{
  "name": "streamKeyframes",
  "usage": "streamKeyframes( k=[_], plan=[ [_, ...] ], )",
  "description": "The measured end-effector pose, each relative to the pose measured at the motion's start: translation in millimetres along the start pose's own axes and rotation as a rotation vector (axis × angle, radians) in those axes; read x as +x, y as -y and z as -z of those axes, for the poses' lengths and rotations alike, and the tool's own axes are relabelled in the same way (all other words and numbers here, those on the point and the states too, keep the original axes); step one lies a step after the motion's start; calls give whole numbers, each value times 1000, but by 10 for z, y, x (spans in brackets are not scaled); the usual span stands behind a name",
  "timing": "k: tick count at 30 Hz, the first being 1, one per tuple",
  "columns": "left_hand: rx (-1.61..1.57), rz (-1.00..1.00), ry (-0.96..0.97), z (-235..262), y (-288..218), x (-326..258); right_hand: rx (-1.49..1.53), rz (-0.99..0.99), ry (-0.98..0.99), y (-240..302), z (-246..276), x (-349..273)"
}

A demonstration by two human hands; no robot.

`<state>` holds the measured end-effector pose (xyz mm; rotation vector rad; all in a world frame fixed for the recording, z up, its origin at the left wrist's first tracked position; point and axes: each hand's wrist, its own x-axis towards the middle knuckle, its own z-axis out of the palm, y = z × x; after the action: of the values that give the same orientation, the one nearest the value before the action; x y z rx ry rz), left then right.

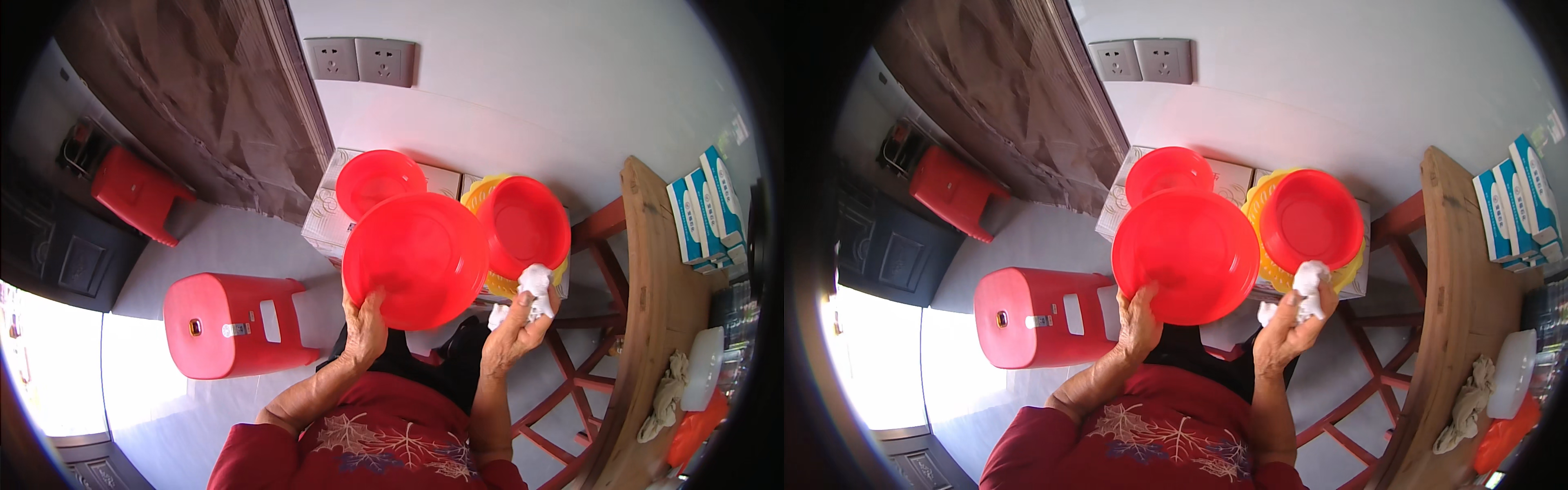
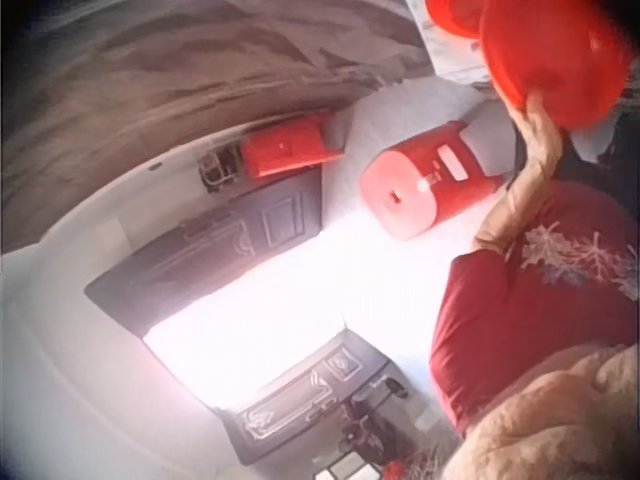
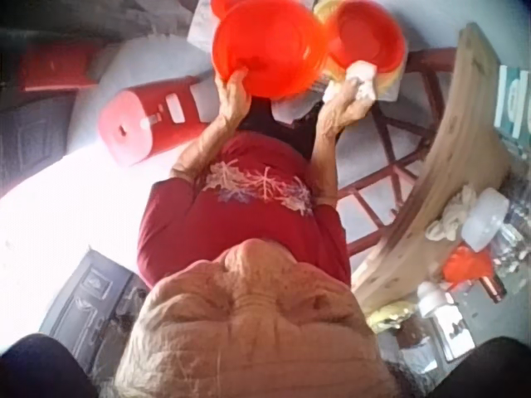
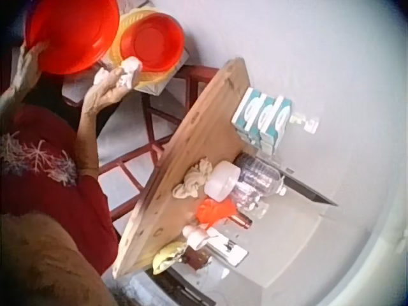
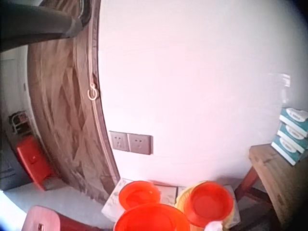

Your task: The person wipes the interior and exterior surfaces of red plastic bowls using a white cloth. They handle the bowls one at a time, rotating them to clean different sides, and place them back on a stack on a cardboard box.

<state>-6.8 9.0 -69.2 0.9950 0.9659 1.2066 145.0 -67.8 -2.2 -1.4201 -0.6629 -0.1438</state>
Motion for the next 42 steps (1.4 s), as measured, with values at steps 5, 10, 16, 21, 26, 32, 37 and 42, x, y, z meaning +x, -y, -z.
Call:
streamKeyframes(
  k=[5,10,16,21,26,32,37,42],
  plan=[
    [7,11,150,-143,-149,-9,-716,645,515,130,-205,186],
    [-37,-39,148,-265,-318,19,-846,632,705,71,-178,28],
    [-99,134,59,-295,-371,37,-468,624,955,176,-184,-198],
    [-21,151,210,-110,-394,149,-678,683,1156,129,-5,168],
    [100,31,299,-191,-613,157,-850,832,863,90,-65,304],
    [83,-18,130,-243,-467,171,-602,602,1051,217,-105,-13],
    [129,5,76,-281,-464,133,-502,591,1013,232,-92,-228],
    [64,54,247,-180,-507,202,-752,725,981,116,69,204]
  ],
)
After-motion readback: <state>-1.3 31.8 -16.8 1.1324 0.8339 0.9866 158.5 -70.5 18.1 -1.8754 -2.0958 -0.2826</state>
